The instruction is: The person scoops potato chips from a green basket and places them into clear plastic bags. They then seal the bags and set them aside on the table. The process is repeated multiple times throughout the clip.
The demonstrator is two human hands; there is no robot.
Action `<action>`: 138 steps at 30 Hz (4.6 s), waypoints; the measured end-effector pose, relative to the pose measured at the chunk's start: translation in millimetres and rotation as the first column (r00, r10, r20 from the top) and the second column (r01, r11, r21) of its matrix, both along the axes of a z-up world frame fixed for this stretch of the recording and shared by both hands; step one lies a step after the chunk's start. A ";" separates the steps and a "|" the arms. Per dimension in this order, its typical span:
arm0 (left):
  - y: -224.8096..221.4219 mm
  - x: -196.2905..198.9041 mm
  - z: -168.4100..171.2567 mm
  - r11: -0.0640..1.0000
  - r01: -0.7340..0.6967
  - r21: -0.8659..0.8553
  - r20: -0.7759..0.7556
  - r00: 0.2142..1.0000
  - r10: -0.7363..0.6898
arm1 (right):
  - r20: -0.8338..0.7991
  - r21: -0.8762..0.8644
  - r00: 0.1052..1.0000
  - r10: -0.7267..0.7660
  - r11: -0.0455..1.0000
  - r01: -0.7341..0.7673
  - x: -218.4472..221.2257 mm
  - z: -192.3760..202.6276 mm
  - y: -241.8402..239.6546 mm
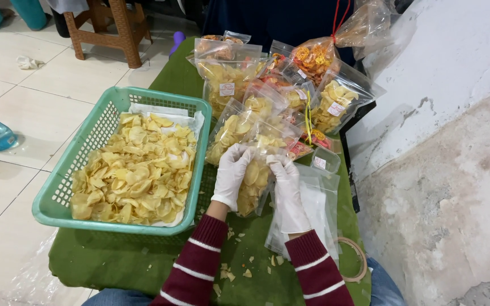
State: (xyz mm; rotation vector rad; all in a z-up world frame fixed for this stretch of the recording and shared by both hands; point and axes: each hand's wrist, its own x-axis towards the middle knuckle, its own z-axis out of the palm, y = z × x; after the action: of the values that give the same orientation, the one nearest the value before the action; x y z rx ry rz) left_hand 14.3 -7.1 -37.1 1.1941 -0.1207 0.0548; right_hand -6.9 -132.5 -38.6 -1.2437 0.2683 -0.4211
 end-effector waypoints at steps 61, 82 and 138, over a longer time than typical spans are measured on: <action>-0.9 -10.1 13.3 0.975 0.202 0.092 -0.138 0.972 -0.189 | 0.018 0.040 1.000 -0.007 0.999 0.006 -52.0 49.4 23.8; 4.6 -20.7 28.8 0.987 0.154 0.036 -0.095 0.984 -0.150 | 0.016 0.030 1.000 -0.010 1.000 0.010 -47.9 39.4 17.8; 7.0 6.5 17.2 0.995 0.079 0.069 -0.147 0.987 -0.068 | -0.132 -0.074 0.991 0.020 0.997 -0.030 2.7 25.2 8.6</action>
State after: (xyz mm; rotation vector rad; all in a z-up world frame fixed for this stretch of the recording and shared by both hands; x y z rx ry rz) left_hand 20.7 -0.1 -19.9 1.2627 -0.0391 -0.1018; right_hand -4.1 -123.8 -13.4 -1.3499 0.3511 -0.3308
